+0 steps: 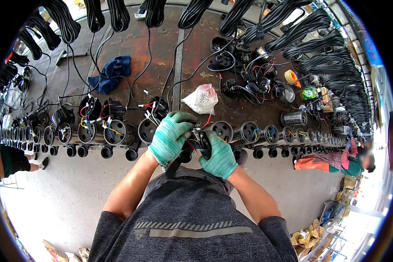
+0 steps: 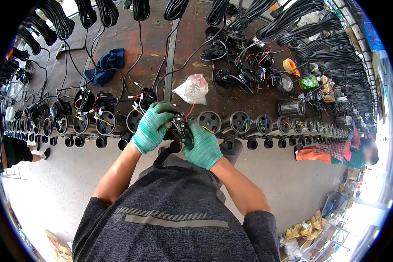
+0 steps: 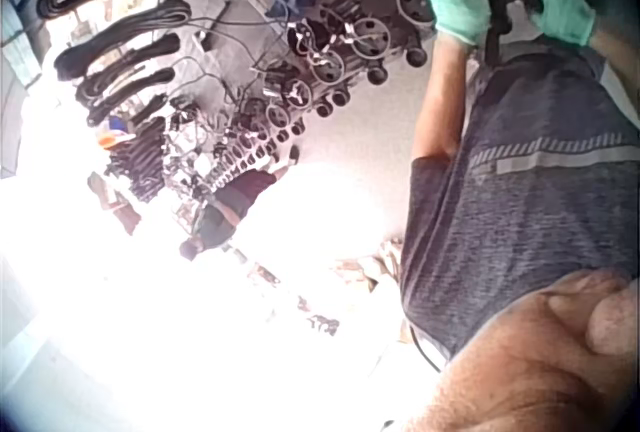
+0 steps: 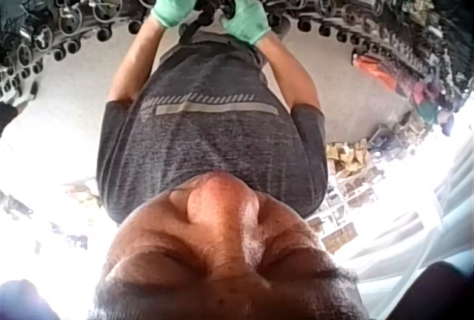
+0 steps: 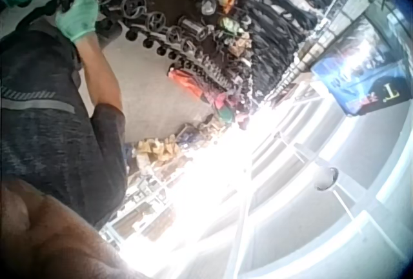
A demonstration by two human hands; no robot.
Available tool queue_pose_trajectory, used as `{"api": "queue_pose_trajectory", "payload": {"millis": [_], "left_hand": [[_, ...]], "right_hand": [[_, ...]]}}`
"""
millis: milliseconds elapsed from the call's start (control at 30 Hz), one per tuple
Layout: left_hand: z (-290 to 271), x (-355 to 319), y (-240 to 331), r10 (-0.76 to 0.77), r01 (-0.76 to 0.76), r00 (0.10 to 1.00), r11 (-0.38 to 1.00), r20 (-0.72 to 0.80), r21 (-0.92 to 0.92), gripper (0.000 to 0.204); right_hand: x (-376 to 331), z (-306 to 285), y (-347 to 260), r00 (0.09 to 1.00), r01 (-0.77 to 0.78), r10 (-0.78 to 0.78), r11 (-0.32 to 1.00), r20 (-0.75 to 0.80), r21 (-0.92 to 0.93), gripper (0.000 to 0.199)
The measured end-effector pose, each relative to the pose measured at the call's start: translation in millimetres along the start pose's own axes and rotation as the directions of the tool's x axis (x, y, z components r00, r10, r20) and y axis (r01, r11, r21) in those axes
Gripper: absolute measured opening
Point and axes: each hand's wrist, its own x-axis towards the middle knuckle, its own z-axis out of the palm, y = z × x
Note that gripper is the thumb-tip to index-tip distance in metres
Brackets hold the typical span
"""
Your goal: The person assembles cylindrical electrical components at a workbench, inserting and securing wires into the units using both hands. They repeatedly pick up components, route wires, and place the assembled units into a row of holders along the bench.
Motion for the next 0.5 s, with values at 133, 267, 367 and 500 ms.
{"api": "queue_pose_trajectory", "payload": {"millis": [133,267,367,500], "left_hand": [[2.9,8.4,12.9,0.037,-0.037,0.999,0.995,0.004,0.092,0.024],[10.8,12.6,24.2,0.016,-0.016,1.000,0.983,0.004,0.183,0.024],[11.0,13.8,26.4,0.004,-0.004,1.000,0.979,0.002,0.204,0.024],[12.0,15.5,26.9,0.016,-0.017,1.000,0.982,0.008,0.190,0.022]], "right_hand": [[-3.6,-7.7,8.4,0.983,0.165,-0.163,0.986,-0.080,0.015,0.084],[-13.9,-57.3,-24.8,0.998,0.048,-0.042,0.990,0.048,-0.131,0.092],[-13.2,-73.4,-25.6,0.997,0.026,-0.013,0.983,0.070,-0.184,0.091],[-12.9,-65.0,29.8,0.944,-0.231,0.029,0.769,0.328,0.596,0.092]]}}
